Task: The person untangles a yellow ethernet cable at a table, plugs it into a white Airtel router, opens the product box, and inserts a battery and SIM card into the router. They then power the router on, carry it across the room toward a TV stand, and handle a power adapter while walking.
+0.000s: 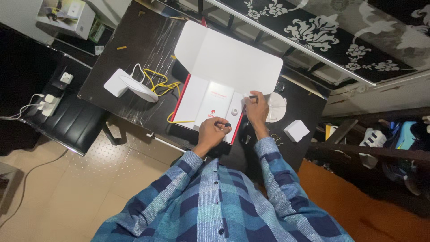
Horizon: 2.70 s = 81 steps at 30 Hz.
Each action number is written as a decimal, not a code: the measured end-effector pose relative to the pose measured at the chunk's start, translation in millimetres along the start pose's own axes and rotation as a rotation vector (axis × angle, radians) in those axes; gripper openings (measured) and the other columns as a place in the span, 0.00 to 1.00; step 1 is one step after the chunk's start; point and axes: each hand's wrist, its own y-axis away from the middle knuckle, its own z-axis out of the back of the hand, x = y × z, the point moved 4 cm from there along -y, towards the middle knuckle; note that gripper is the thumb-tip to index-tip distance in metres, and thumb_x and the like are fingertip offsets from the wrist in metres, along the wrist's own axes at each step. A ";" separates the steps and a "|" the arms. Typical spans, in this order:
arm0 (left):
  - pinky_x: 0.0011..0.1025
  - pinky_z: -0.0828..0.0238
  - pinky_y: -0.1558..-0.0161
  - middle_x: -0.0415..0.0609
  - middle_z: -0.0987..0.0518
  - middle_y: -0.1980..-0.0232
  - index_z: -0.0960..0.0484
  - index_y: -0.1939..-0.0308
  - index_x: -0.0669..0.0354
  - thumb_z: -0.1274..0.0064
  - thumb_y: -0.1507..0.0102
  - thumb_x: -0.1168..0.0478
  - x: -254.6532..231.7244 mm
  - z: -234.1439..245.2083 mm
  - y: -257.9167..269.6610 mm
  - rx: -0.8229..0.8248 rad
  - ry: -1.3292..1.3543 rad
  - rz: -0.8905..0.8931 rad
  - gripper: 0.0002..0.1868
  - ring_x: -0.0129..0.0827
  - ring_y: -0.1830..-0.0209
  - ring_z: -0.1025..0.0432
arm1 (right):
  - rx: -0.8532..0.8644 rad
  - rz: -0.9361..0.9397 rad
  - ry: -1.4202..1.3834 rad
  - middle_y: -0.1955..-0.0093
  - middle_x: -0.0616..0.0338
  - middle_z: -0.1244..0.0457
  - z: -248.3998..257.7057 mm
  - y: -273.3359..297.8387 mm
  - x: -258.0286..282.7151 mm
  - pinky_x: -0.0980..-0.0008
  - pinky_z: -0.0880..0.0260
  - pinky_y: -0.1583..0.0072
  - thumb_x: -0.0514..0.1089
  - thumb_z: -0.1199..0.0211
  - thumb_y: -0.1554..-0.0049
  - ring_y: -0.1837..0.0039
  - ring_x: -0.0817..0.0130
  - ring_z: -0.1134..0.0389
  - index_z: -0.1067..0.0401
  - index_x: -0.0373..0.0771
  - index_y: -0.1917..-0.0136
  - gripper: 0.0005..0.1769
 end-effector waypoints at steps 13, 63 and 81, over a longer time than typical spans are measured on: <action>0.31 0.24 0.65 0.47 0.14 0.68 0.13 0.57 0.58 0.33 0.47 0.56 -22.0 4.9 5.4 0.051 -0.118 -0.090 0.16 0.32 0.72 0.20 | -0.066 0.211 0.262 0.63 0.57 0.29 -5.5 10.2 7.2 0.66 0.29 0.56 0.48 0.24 0.50 0.61 0.66 0.26 0.22 0.41 0.52 0.15; 0.27 0.24 0.64 0.44 0.14 0.67 0.13 0.54 0.56 0.40 0.43 0.61 57.7 82.6 96.8 -0.305 0.032 -0.036 0.14 0.28 0.70 0.19 | 0.014 0.318 -0.130 0.67 0.67 0.35 -31.0 160.9 28.2 0.76 0.34 0.59 0.38 0.28 0.48 0.63 0.80 0.36 0.23 0.38 0.46 0.15; 0.25 0.22 0.60 0.45 0.12 0.61 0.15 0.51 0.62 0.41 0.41 0.67 184.4 334.4 50.3 -0.200 0.167 -0.005 0.13 0.26 0.62 0.17 | 0.189 0.126 -0.107 0.37 0.51 0.35 -305.2 186.6 117.0 0.64 0.29 0.42 0.34 0.23 0.57 0.42 0.64 0.31 0.36 0.37 0.30 0.43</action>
